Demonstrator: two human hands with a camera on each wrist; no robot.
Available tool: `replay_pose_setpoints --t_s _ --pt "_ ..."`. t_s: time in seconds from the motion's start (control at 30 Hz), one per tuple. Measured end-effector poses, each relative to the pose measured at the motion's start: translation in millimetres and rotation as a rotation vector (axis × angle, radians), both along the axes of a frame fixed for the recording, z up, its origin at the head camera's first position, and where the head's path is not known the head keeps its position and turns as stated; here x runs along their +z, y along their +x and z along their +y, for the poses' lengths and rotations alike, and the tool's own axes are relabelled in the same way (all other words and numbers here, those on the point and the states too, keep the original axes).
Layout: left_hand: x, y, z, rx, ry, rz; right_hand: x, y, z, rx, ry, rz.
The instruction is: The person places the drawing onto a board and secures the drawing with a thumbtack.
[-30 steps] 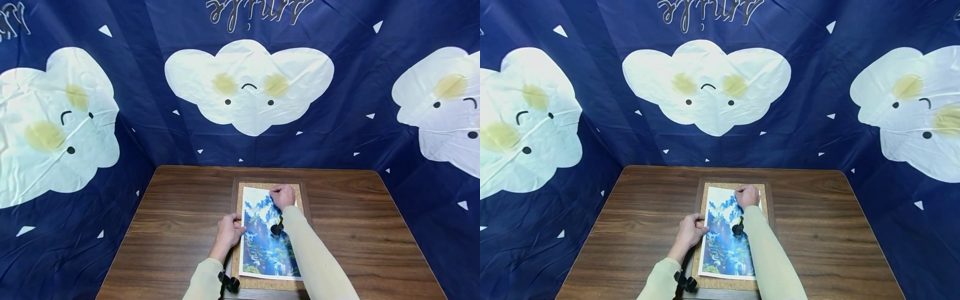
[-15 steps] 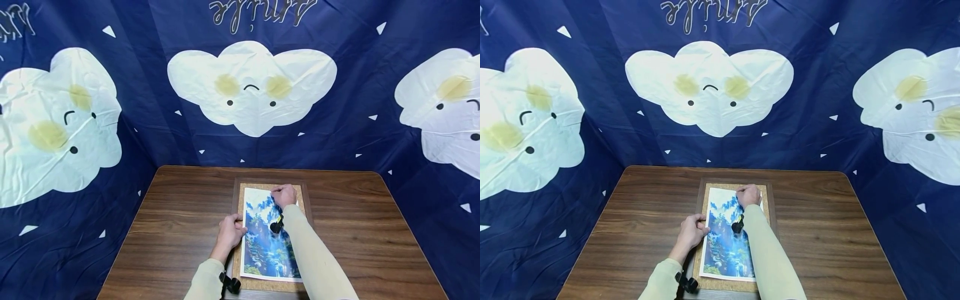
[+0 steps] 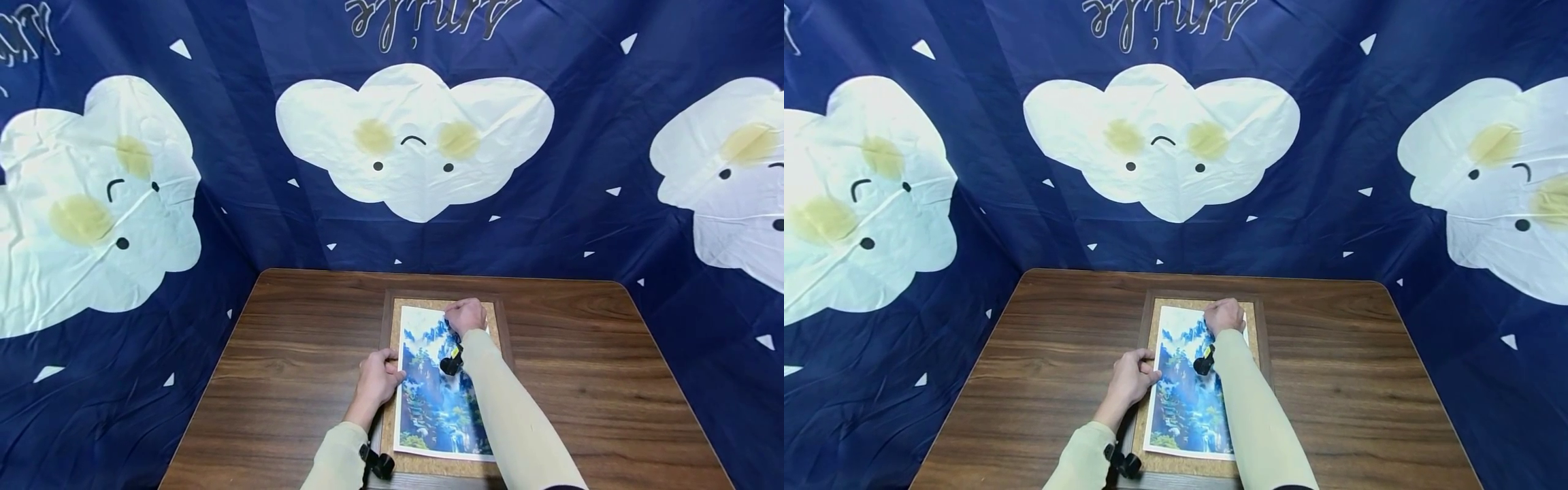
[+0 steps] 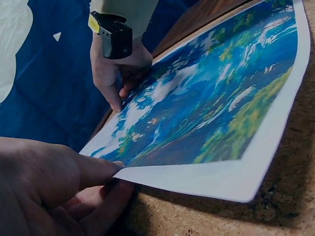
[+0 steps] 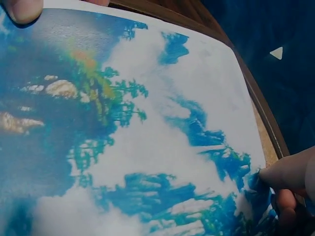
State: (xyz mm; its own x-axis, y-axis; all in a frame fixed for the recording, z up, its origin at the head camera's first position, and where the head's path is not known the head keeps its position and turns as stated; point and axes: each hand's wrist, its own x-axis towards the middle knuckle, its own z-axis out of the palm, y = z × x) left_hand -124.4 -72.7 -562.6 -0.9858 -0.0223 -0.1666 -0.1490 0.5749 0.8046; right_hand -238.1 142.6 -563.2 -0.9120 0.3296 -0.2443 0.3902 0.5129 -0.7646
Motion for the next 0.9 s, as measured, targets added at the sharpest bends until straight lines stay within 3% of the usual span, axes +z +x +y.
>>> replay_pose_setpoints --t_s 0.53,0.9 --pt "2.1 -0.2 1.4 -0.003 -0.002 0.000 8.7 -3.3 0.4 -0.010 0.008 -0.047" --pt "3.9 -0.5 2.9 0.010 0.013 -0.008 7.0 1.5 5.3 0.026 -0.053 -0.014"
